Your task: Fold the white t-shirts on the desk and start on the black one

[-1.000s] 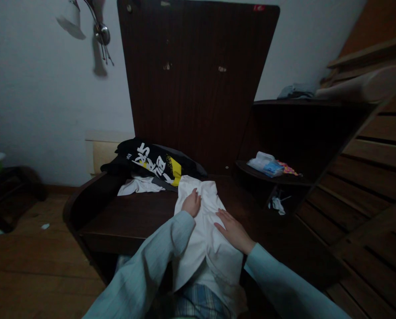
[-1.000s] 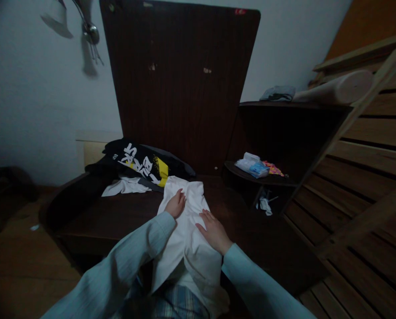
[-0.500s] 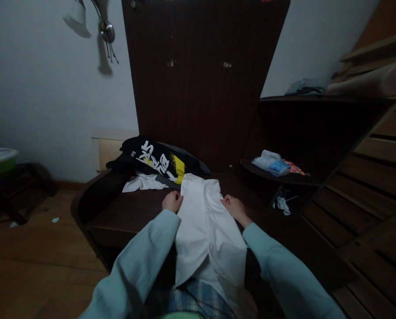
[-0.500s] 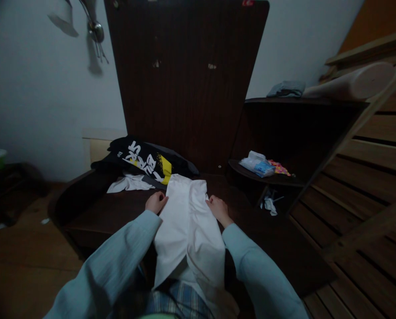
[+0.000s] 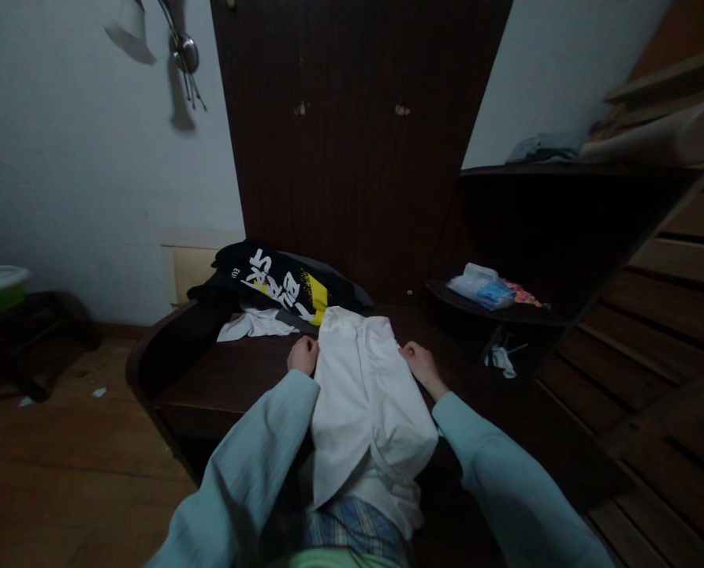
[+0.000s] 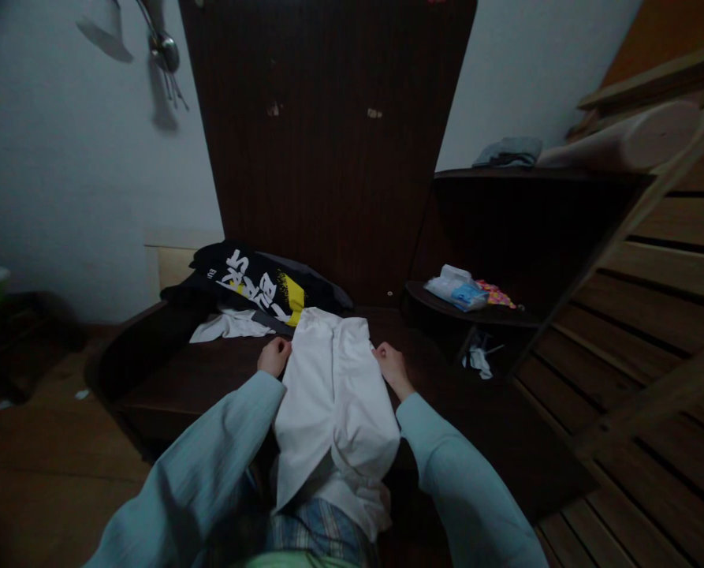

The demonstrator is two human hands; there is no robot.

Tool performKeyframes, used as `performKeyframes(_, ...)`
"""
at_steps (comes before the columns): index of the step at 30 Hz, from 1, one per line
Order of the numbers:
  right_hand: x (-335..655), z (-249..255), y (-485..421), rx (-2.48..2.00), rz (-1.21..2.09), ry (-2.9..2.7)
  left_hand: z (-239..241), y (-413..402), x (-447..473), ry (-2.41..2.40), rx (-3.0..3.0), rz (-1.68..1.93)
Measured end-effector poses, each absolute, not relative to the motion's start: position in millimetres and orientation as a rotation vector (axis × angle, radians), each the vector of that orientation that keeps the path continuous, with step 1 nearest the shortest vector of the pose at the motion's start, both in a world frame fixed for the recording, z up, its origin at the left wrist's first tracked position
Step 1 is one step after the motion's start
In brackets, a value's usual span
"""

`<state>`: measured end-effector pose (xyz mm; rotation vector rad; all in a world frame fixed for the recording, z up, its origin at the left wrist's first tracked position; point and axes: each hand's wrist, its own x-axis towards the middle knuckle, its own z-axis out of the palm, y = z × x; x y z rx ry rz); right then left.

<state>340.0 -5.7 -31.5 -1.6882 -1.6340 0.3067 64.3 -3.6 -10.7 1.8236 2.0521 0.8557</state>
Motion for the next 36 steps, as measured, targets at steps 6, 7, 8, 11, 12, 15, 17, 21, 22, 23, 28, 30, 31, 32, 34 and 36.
performKeyframes(6, 338, -35, -5, -1.623, 0.122, -1.721, -14, -2, 65, 2.007, 1.836, 0.903)
performKeyframes(7, 337, -35, -6, -1.570, 0.078, -1.764, -15, -1, 65, 1.999, 1.875, 0.944)
performKeyframes(8, 336, -36, -7, -1.513, 0.062, -1.829, -17, 0, 66, 1.974, 1.942, 0.989)
performKeyframes(11, 333, -37, -9, -1.413, 0.180, -2.095, -23, 2, 68, 1.755, 2.243, 1.031)
performKeyframes(12, 332, -37, -9, -1.414, 0.240, -2.163, -25, 3, 69, 1.666, 2.329, 0.982)
performKeyframes(15, 330, -34, -10, -1.444, 0.364, -2.227, -29, 4, 71, 1.563, 2.450, 0.770)
performKeyframes(17, 329, -30, -12, -1.442, 0.401, -2.165, -31, 5, 72, 1.599, 2.464, 0.692)
performKeyframes(21, 333, -20, -37, -1.373, 0.394, -1.971, -32, 5, 72, 1.622, 2.462, 0.664)
performKeyframes(22, 336, -18, -48, -1.346, 0.390, -1.951, -32, 5, 72, 1.621, 2.456, 0.659)
performKeyframes(23, 340, -17, -61, -1.321, 0.394, -1.948, -31, 5, 73, 1.621, 2.450, 0.656)
performKeyframes(28, 362, -22, -129, -1.387, 0.471, -1.962, -29, 4, 73, 1.635, 2.424, 0.653)
performKeyframes(30, 368, -27, -147, -1.404, 0.483, -1.963, -28, 4, 73, 1.642, 2.407, 0.645)
performKeyframes(31, 370, -30, -152, -1.407, 0.482, -1.956, -28, 4, 73, 1.641, 2.403, 0.644)
performKeyframes(32, 371, -33, -156, -1.409, 0.477, -1.943, -28, 4, 73, 1.639, 2.401, 0.645)
performKeyframes(34, 370, -35, -159, -1.407, 0.464, -1.911, -28, 4, 72, 1.631, 2.410, 0.646)
performKeyframes(36, 369, -35, -158, -1.388, 0.473, -1.907, -28, 4, 72, 1.632, 2.420, 0.641)
